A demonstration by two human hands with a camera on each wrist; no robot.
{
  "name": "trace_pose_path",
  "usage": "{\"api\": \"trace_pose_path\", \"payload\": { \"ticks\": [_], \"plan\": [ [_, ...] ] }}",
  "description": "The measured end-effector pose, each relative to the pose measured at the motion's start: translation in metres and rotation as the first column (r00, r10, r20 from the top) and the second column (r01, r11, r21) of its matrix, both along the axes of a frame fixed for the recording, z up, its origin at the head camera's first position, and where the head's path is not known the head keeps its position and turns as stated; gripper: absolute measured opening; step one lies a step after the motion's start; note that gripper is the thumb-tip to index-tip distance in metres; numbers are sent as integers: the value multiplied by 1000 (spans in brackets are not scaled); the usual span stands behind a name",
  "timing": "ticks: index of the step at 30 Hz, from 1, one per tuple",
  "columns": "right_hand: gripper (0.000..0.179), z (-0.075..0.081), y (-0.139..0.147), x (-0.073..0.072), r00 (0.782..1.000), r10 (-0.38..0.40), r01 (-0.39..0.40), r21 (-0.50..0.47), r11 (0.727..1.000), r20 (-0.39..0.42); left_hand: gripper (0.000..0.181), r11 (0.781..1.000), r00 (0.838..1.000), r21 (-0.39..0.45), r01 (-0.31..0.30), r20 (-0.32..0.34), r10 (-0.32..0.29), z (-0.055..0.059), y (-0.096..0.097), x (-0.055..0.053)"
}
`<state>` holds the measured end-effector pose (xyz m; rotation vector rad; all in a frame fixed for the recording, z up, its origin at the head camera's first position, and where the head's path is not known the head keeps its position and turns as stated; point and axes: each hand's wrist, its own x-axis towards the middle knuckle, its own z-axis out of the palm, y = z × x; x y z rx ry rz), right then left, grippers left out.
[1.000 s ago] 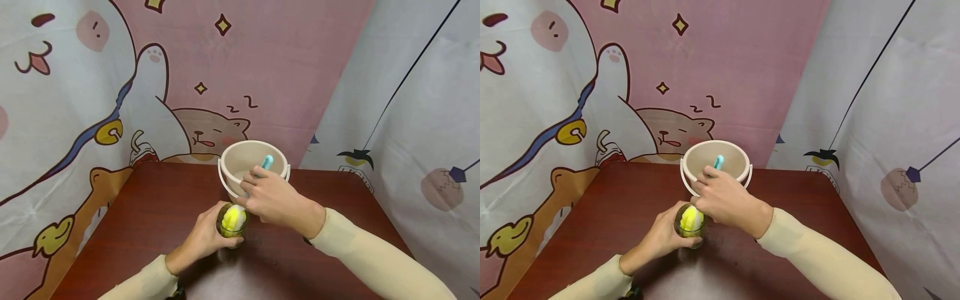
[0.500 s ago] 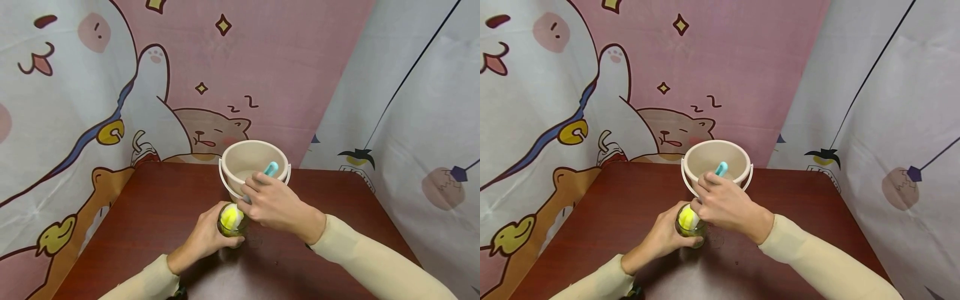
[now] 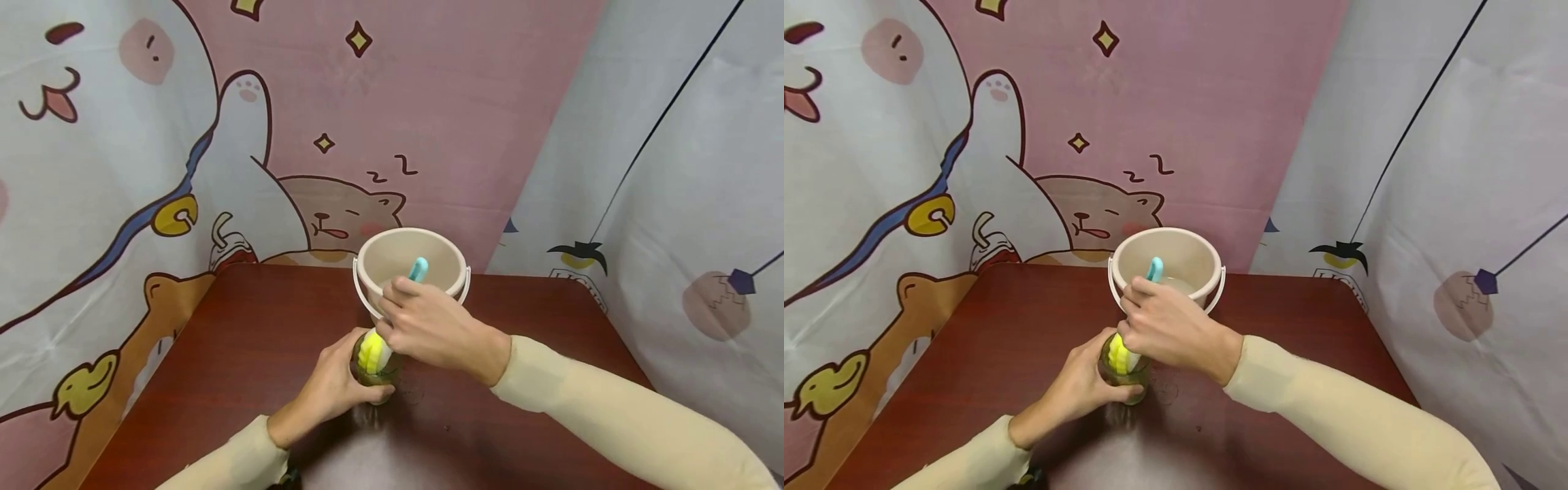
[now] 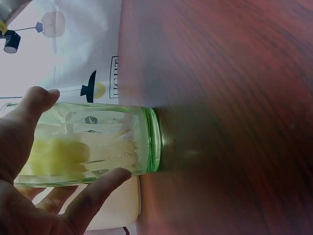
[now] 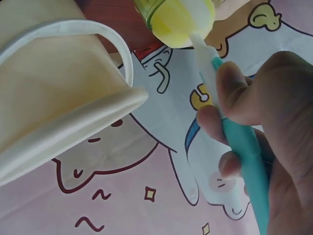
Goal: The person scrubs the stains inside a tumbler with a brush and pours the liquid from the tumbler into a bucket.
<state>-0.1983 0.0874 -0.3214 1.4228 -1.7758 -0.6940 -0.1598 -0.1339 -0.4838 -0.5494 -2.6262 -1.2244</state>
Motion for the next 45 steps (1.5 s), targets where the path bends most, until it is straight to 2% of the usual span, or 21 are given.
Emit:
{"api": "trace_pose_path", "payload": {
  "ticks": [9,17,27,36,41,45],
  "plan": [
    [16,11,-11,-7,999,-37,38,114,993,-6,83,1000,1000,-10,7,-18,-7,0,-2,-1],
    [12,20,-15,-16,996,-44,32,161,986,74,82,1000,1000,0,15,-4,-15,0,-3,0],
    [19,22,-6,-35,980,-3,-24,134,991,198,83,1000,1000,-18,20,-21,-20,1,-1,-1],
    [19,26,3,-39,947,-35,-13,147,989,318,83,1000,1000,-20,14,-3,-14,0,0,-2],
    [21,21,10,-43,923,-11,-24,85,996,386,83,1000,1000,-7,6,13,-6,0,0,-2],
    [22,16,17,-43,922,31,-41,17,999,387,82,1000,1000,-7,7,17,-7,0,0,-3]
  ]
}}
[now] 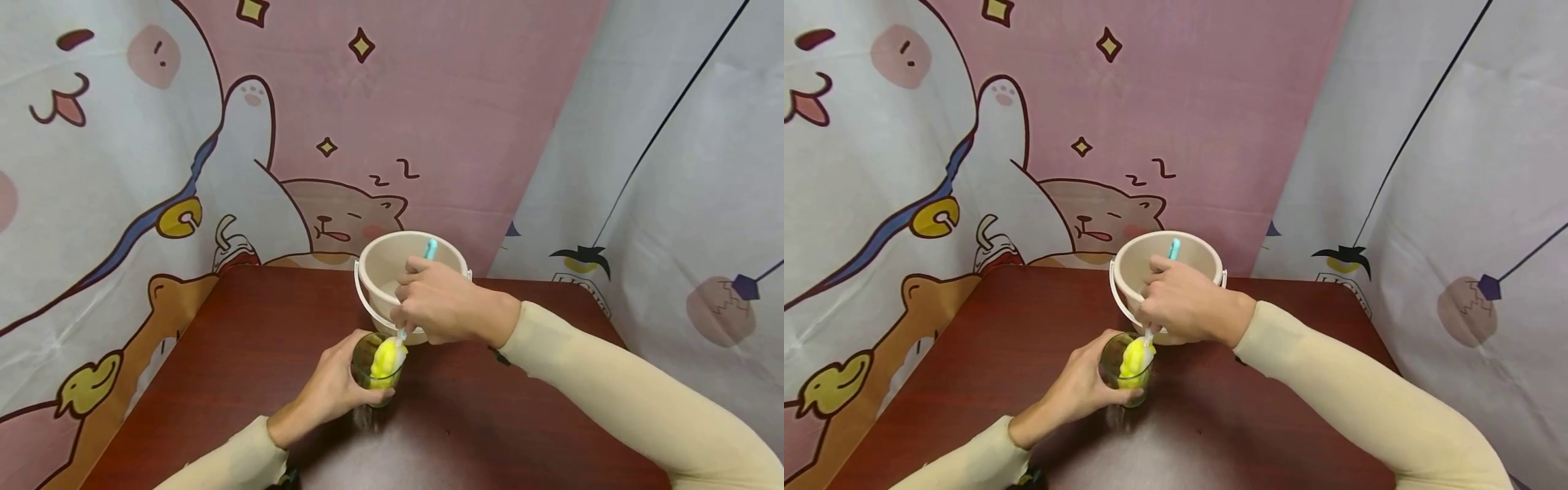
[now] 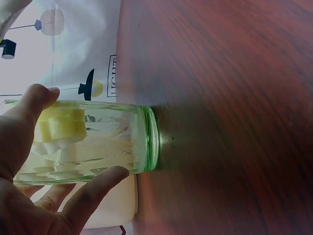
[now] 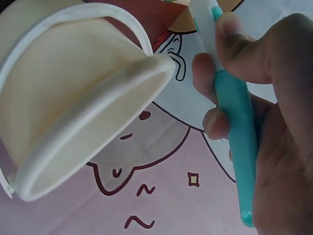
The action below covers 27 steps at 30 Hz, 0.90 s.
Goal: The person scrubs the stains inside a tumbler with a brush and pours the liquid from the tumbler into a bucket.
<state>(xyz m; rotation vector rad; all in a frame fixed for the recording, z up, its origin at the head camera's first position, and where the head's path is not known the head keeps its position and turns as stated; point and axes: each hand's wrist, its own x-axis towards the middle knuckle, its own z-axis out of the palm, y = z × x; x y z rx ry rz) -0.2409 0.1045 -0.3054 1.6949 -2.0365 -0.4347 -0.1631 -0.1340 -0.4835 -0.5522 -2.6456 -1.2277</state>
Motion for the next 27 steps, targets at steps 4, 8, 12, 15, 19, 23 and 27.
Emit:
{"api": "trace_pose_path", "payload": {
  "ticks": [4,8,12,15,19,23,27],
  "plan": [
    [22,-7,4,2,1000,14,-16,-60,998,-24,83,1000,1000,-2,1,-7,-1,0,1,0],
    [20,-13,6,5,998,32,-38,-106,994,-55,84,1000,1000,-2,-2,-15,2,0,1,0],
    [20,-19,5,9,995,58,-71,-152,986,-85,83,1000,1000,-5,-2,-5,2,0,1,1],
    [23,-25,4,11,992,69,-88,-187,978,-104,82,1000,1000,-4,-1,3,1,0,1,1],
    [22,-30,3,14,989,71,-99,-222,970,-130,82,1000,1000,-4,-3,7,3,0,1,0],
    [22,-32,3,19,987,76,-107,-232,967,-140,83,1000,1000,-2,-9,12,9,2,1,1],
    [26,-32,2,24,986,69,-101,-217,971,-152,83,1000,1000,-2,-8,10,8,2,2,2]
  ]
}}
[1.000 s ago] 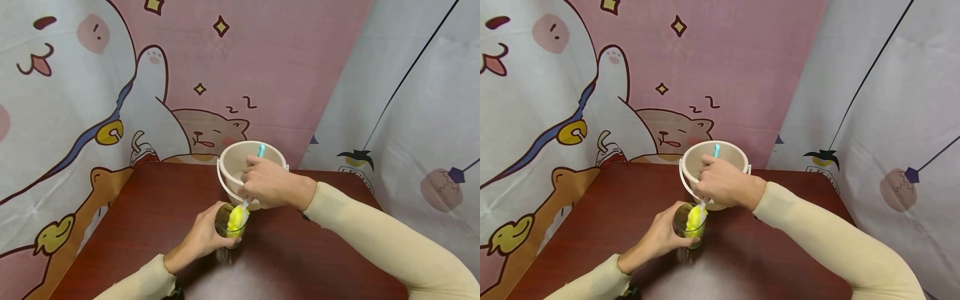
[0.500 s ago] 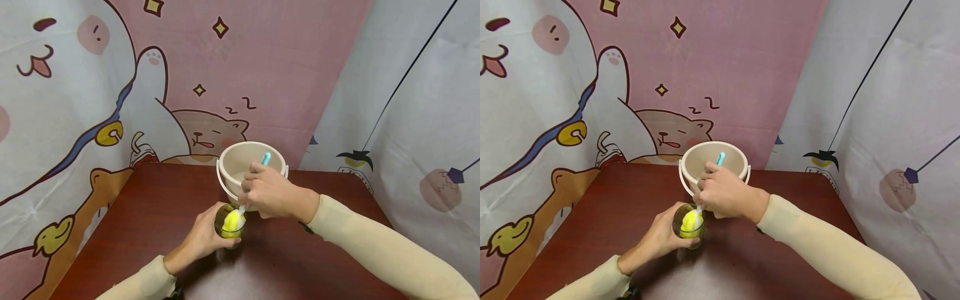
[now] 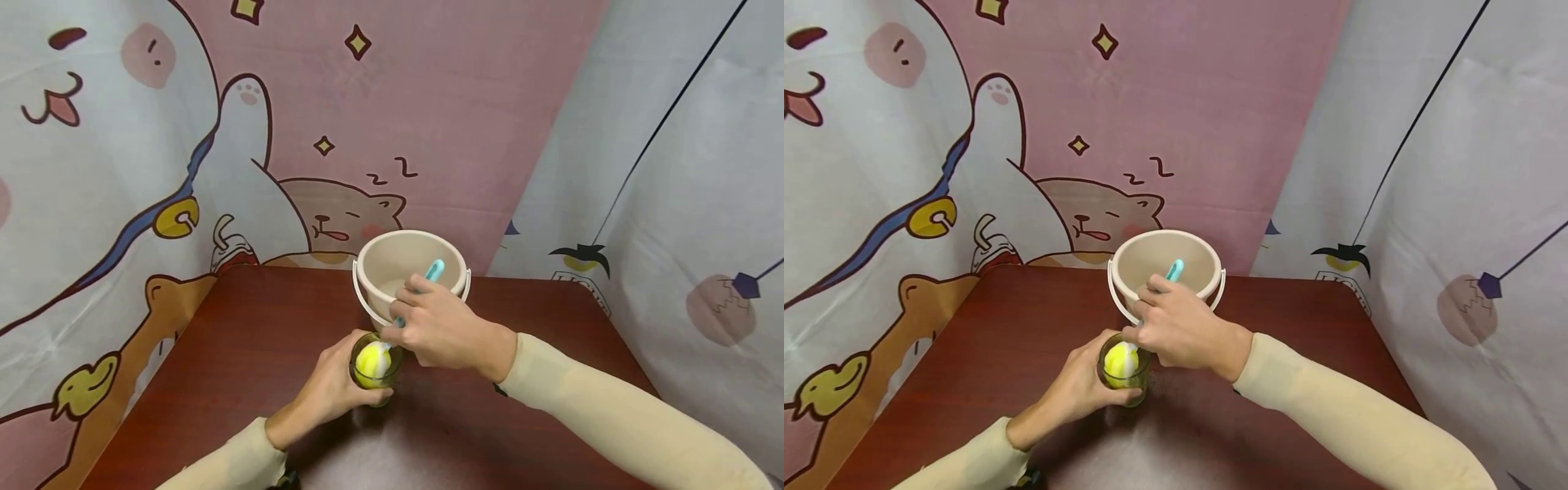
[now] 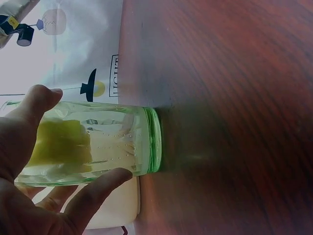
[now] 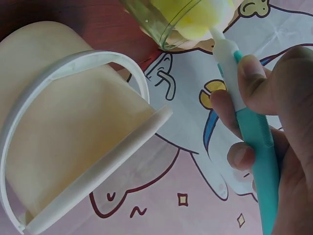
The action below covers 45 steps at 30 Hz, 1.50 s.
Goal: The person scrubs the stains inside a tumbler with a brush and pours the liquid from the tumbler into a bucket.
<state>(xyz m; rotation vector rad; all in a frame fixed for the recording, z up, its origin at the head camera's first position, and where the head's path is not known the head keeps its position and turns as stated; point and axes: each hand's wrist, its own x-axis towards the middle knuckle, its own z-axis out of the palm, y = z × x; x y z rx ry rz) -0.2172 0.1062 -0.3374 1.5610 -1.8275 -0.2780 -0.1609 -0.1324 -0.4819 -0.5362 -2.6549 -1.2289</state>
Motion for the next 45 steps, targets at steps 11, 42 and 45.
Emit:
{"api": "trace_pose_path", "payload": {
  "ticks": [11,42,45],
  "plan": [
    [24,5,-7,6,997,-21,24,33,999,-68,85,1000,1000,0,-4,6,4,1,1,-1],
    [15,22,-15,7,968,-130,176,213,961,-215,84,1000,999,-20,-3,-48,2,1,0,-2],
    [16,23,-15,8,969,-128,177,226,958,-213,84,1000,998,-18,2,-58,-3,0,0,-1]
  ]
}}
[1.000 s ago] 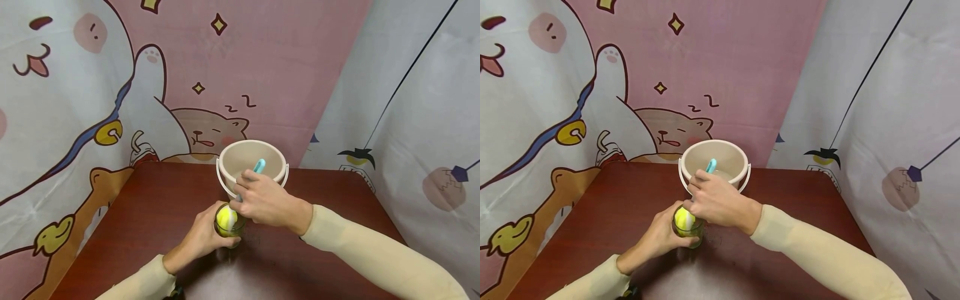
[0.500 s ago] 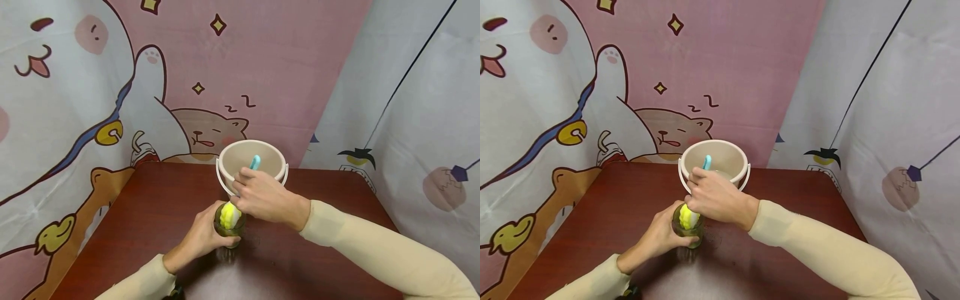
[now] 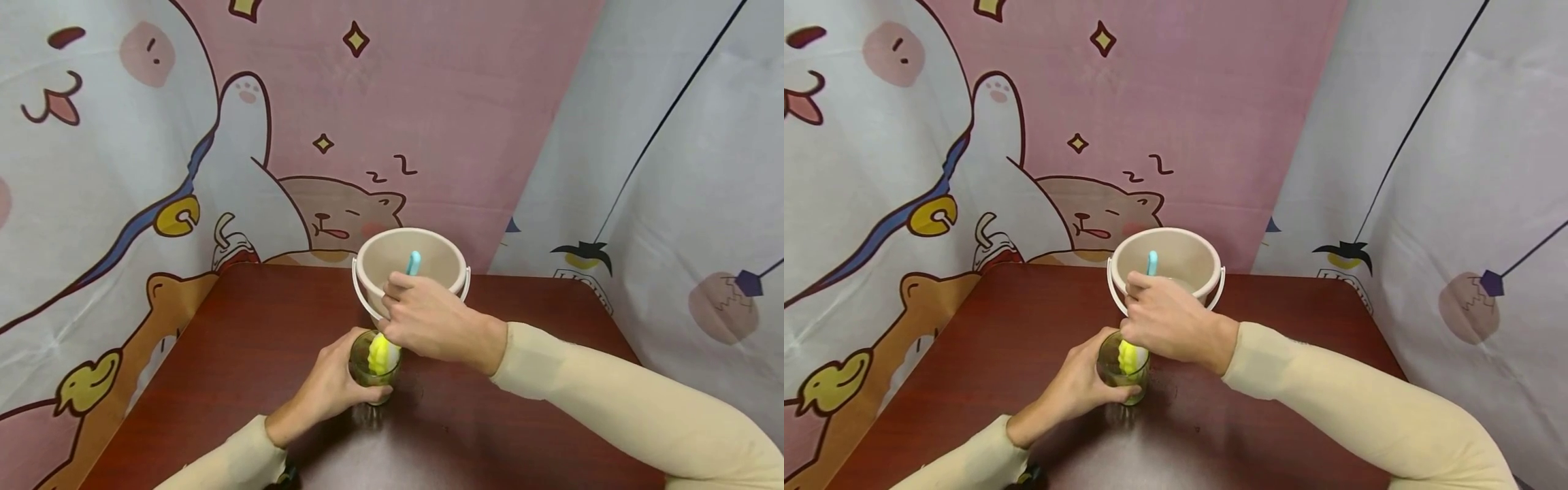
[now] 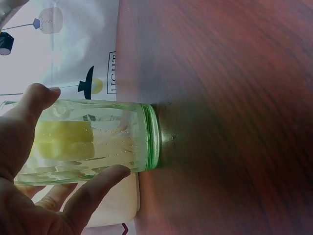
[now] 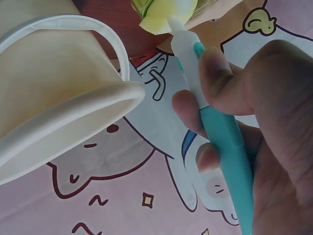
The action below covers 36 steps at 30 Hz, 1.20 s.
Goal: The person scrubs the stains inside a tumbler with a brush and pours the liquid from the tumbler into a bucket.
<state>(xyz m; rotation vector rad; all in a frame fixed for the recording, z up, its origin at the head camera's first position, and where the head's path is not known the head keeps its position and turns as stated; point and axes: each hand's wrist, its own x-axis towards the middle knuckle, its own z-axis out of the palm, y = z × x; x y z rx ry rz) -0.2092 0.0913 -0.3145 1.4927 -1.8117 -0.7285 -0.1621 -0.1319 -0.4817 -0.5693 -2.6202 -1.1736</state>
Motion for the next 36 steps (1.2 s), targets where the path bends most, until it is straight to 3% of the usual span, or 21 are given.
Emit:
{"api": "trace_pose_path", "payload": {
  "ticks": [15,27,36],
  "plan": [
    [21,8,1,2,997,-46,42,61,997,57,82,1000,1000,2,6,-27,-6,-2,-1,-1],
    [26,5,6,4,992,-41,39,19,999,119,84,1000,1000,-6,10,-18,-10,-2,-2,-1],
    [31,-2,7,10,987,-35,42,-41,998,155,84,1000,999,-4,12,32,-12,-2,-2,-1]
  ]
}}
